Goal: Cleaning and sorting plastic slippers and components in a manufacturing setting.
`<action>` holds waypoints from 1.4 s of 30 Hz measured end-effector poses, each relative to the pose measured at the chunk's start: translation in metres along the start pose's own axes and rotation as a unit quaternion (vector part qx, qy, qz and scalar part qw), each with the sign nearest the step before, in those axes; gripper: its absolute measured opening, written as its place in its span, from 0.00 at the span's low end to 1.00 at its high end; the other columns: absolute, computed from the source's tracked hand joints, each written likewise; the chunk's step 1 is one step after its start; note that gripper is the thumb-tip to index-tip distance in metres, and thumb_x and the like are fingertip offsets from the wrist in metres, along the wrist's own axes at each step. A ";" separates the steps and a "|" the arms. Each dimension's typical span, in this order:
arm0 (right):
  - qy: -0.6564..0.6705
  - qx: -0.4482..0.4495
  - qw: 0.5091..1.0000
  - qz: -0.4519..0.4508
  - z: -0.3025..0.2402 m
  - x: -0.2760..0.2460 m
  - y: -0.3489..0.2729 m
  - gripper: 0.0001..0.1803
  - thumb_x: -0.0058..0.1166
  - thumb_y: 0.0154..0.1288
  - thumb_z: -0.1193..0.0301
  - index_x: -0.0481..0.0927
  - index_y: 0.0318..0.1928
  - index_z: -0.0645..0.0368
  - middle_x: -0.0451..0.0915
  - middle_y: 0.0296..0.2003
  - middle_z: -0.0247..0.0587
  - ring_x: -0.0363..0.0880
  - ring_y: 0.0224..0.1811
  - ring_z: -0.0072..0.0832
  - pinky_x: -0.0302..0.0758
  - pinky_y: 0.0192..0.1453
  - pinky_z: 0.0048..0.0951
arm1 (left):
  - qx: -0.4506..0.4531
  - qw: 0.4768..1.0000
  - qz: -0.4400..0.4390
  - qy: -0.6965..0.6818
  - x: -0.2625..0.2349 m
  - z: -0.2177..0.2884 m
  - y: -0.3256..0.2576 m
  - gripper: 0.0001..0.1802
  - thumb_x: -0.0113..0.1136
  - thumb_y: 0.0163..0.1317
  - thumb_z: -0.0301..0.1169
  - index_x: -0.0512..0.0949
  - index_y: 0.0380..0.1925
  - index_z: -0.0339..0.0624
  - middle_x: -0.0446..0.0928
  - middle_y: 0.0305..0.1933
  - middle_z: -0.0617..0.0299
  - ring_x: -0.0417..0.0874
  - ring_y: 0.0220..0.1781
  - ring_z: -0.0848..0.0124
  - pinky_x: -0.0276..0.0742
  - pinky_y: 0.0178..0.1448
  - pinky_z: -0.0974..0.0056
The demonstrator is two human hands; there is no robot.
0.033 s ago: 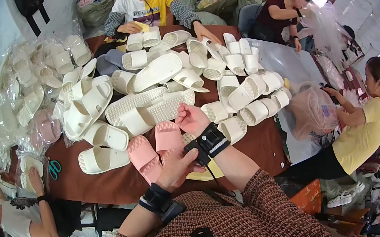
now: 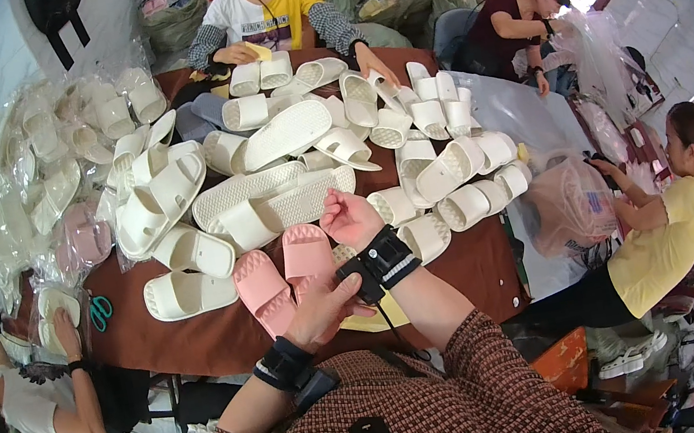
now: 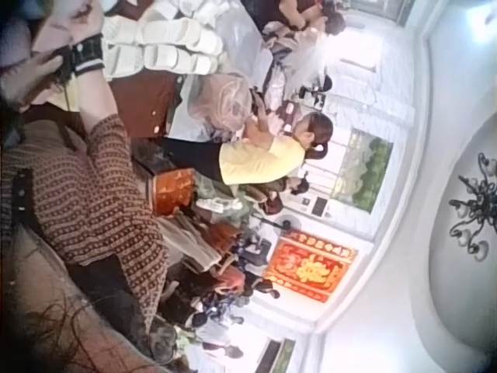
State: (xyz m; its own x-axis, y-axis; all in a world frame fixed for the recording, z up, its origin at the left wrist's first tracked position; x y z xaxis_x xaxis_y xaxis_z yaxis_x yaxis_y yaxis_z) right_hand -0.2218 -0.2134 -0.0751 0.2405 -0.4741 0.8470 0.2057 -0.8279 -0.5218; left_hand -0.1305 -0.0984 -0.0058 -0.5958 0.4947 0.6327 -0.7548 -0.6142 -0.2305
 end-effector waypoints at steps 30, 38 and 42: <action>0.005 -0.197 0.979 0.054 -0.039 0.019 0.006 0.07 0.44 0.67 0.72 0.69 0.29 0.56 0.67 0.20 0.30 0.64 0.19 0.21 0.67 0.25 0.28 | 0.369 0.549 0.067 0.747 0.096 0.064 -0.010 0.06 0.59 0.47 0.26 0.73 0.27 0.40 0.66 0.28 0.59 0.69 0.35 0.63 0.66 0.40 0.61; 0.245 0.010 0.965 -0.098 -0.033 0.036 -0.023 0.04 0.41 0.63 0.77 0.69 0.32 0.61 0.69 0.22 0.33 0.66 0.22 0.23 0.68 0.27 0.24 | 0.432 0.626 0.127 0.636 0.087 0.093 -0.043 0.14 0.64 0.45 0.22 0.74 0.34 0.41 0.73 0.35 0.57 0.73 0.39 0.57 0.68 0.43 0.58; 0.281 0.029 0.940 -0.191 -0.039 0.079 -0.067 0.06 0.41 0.65 0.76 0.71 0.35 0.63 0.68 0.23 0.33 0.66 0.23 0.23 0.67 0.25 0.22 | 0.260 0.809 0.143 0.507 0.032 0.072 -0.036 0.19 0.67 0.52 0.32 0.73 0.41 0.36 0.72 0.35 0.56 0.74 0.38 0.63 0.70 0.40 0.62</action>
Point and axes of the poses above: each hand's wrist, its own y-axis towards the middle knuckle, its own x-axis out of the palm, z = x × y, the point moved 7 cm from there along y, towards the middle knuckle
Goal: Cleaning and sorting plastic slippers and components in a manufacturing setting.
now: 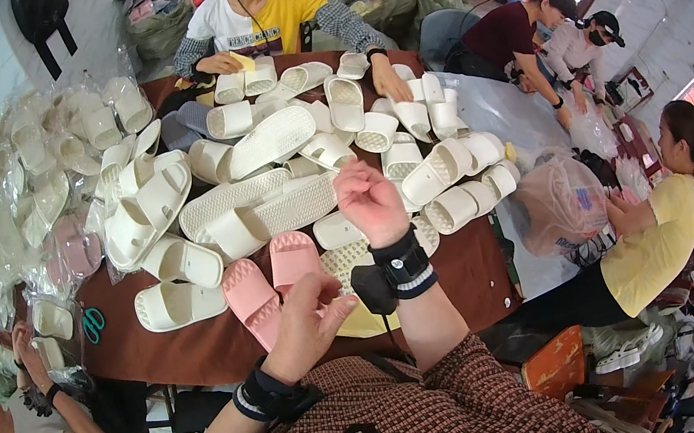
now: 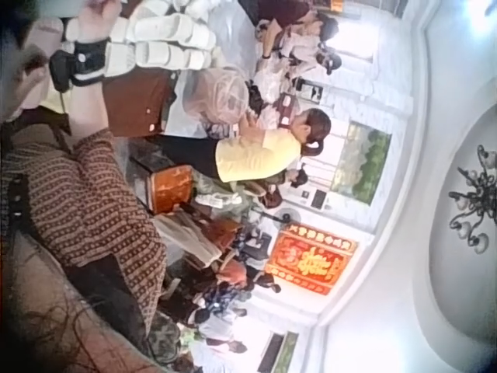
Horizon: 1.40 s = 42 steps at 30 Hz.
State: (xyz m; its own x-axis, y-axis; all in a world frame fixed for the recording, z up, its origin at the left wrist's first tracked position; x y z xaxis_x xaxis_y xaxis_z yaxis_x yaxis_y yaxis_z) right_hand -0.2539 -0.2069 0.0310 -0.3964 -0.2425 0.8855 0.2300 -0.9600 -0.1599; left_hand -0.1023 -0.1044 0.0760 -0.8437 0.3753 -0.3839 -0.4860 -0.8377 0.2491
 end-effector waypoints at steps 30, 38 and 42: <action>-0.781 -0.334 0.487 -0.204 0.048 0.070 -0.065 0.11 0.46 0.68 0.74 0.68 0.49 0.64 0.72 0.31 0.36 0.66 0.22 0.15 0.66 0.24 0.15 | -0.284 0.874 -0.219 -0.328 0.071 0.007 -0.028 0.19 0.58 0.63 0.35 0.72 0.48 0.33 0.78 0.37 0.64 0.78 0.36 0.77 0.76 0.43 0.71; 0.091 0.070 0.991 -0.073 0.030 0.029 -0.039 0.10 0.40 0.69 0.70 0.68 0.41 0.67 0.65 0.25 0.34 0.63 0.23 0.20 0.64 0.18 0.19 | -0.134 0.920 -0.213 -0.300 0.055 0.021 -0.018 0.19 0.57 0.63 0.30 0.71 0.51 0.32 0.78 0.38 0.63 0.76 0.38 0.79 0.75 0.42 0.71; 0.149 0.080 0.980 -0.109 0.050 0.058 -0.053 0.11 0.39 0.69 0.70 0.66 0.43 0.68 0.65 0.24 0.34 0.64 0.22 0.22 0.67 0.16 0.20 | -0.162 0.931 -0.185 -0.270 0.047 0.001 -0.019 0.16 0.58 0.63 0.30 0.73 0.48 0.33 0.78 0.37 0.62 0.76 0.38 0.79 0.75 0.43 0.72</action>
Point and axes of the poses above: each hand's wrist, its own y-axis towards the middle knuckle, its own x-axis out of the palm, z = x × y, the point moved 7 cm from there along y, towards the middle knuckle
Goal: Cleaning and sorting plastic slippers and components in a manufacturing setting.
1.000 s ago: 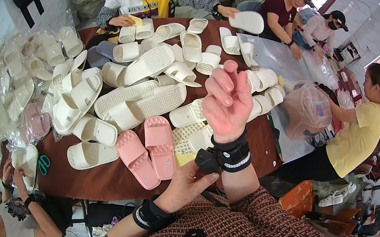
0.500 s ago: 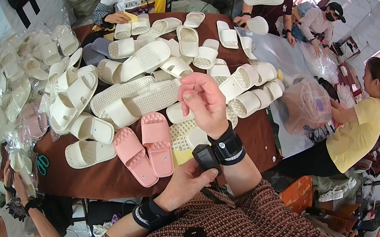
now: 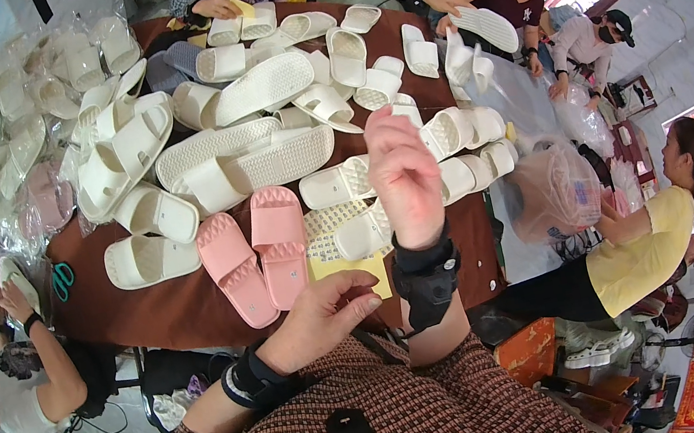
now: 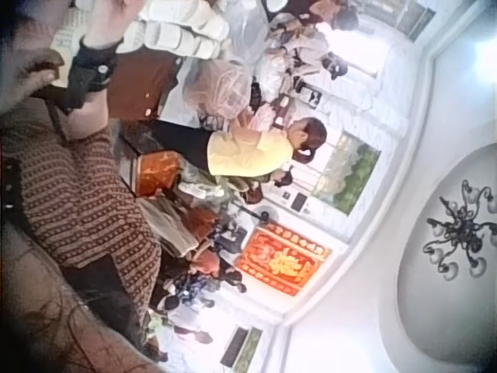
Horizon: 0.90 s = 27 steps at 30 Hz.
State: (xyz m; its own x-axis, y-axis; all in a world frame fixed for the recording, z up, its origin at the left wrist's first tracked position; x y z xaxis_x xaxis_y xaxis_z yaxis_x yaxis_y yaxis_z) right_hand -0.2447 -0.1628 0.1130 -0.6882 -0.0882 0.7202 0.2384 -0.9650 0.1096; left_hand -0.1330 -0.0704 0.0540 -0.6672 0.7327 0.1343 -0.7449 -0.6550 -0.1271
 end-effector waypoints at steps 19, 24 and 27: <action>0.024 0.062 0.996 -0.063 0.062 0.021 -0.007 0.16 0.39 0.69 0.67 0.63 0.49 0.68 0.64 0.23 0.38 0.64 0.20 0.27 0.67 0.09 0.24 | 0.068 0.984 -0.094 -0.133 0.013 0.023 0.019 0.18 0.49 0.68 0.28 0.66 0.57 0.36 0.72 0.42 0.65 0.77 0.40 0.78 0.76 0.42 0.72; -0.069 0.177 0.973 -0.127 0.082 0.022 -0.010 0.18 0.37 0.72 0.66 0.62 0.52 0.70 0.65 0.27 0.41 0.65 0.23 0.26 0.72 0.10 0.24 | 0.055 0.976 -0.140 -0.159 0.013 0.020 0.021 0.14 0.50 0.67 0.28 0.69 0.51 0.35 0.72 0.41 0.65 0.77 0.40 0.78 0.77 0.43 0.72; -0.073 0.192 0.966 -0.155 0.082 0.029 -0.009 0.19 0.36 0.72 0.66 0.61 0.54 0.69 0.65 0.27 0.41 0.66 0.24 0.26 0.73 0.11 0.23 | 0.039 0.981 -0.125 -0.145 0.012 0.022 0.020 0.11 0.52 0.66 0.27 0.70 0.46 0.35 0.74 0.40 0.64 0.78 0.37 0.77 0.78 0.42 0.72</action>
Point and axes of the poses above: each hand's wrist, its own y-axis towards the middle knuckle, its own x-axis out of the palm, z = x × y, the point moved 7 cm from there along y, towards the middle knuckle
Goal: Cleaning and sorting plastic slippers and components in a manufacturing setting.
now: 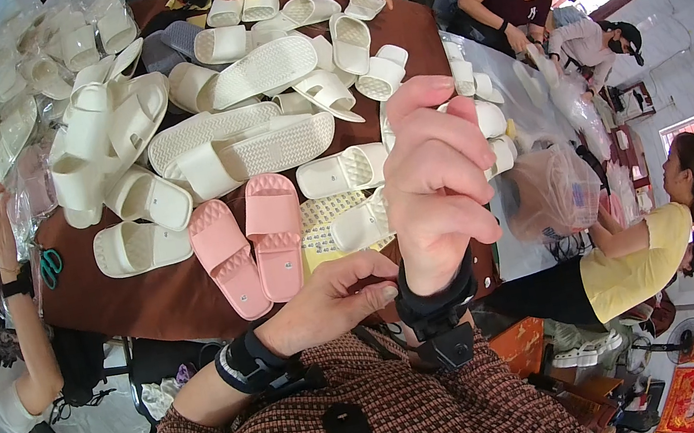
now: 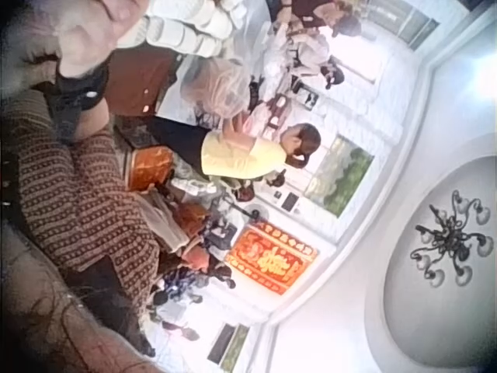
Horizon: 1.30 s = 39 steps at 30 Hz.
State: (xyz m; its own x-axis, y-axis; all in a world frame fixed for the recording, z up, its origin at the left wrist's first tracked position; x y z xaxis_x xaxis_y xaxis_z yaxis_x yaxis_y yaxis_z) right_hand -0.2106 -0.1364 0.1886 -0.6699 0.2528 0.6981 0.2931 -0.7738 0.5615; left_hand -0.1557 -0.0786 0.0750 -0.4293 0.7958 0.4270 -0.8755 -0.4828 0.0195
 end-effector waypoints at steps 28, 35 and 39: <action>-0.038 -0.048 0.997 -0.037 -0.017 0.015 -0.006 0.17 0.39 0.70 0.67 0.62 0.53 0.67 0.67 0.23 0.41 0.65 0.20 0.26 0.68 0.10 0.26 | 0.031 0.996 -0.021 0.079 0.002 0.014 -0.006 0.10 0.57 0.64 0.33 0.69 0.34 0.38 0.66 0.31 0.70 0.64 0.34 0.81 0.65 0.39 0.74; -0.090 -0.111 0.988 0.055 -0.050 -0.014 -0.009 0.16 0.39 0.69 0.68 0.64 0.49 0.70 0.66 0.22 0.39 0.66 0.20 0.26 0.70 0.10 0.25 | -0.021 0.999 0.024 0.027 -0.009 -0.012 -0.002 0.07 0.53 0.66 0.31 0.70 0.36 0.38 0.69 0.31 0.69 0.68 0.32 0.81 0.69 0.38 0.74; -0.012 -0.138 0.988 0.068 -0.056 -0.025 -0.013 0.17 0.39 0.69 0.67 0.64 0.48 0.70 0.65 0.21 0.38 0.64 0.19 0.26 0.69 0.10 0.25 | -0.020 0.997 0.034 0.068 -0.016 -0.018 -0.002 0.07 0.53 0.66 0.30 0.71 0.39 0.38 0.71 0.33 0.68 0.71 0.33 0.81 0.71 0.40 0.75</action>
State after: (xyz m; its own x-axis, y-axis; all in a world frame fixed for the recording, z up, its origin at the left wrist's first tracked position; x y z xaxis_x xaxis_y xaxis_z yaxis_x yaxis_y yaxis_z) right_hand -0.2356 -0.1651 0.1390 -0.6199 0.1460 0.7710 0.1803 -0.9297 0.3211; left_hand -0.1509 -0.0843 0.0521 -0.5120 0.8054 0.2987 -0.8502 -0.5247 -0.0424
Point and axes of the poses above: each hand's wrist, its own y-axis towards the middle knuckle, its own x-axis out of the palm, z = x × y, the point moved 7 cm from there along y, towards the middle knuckle
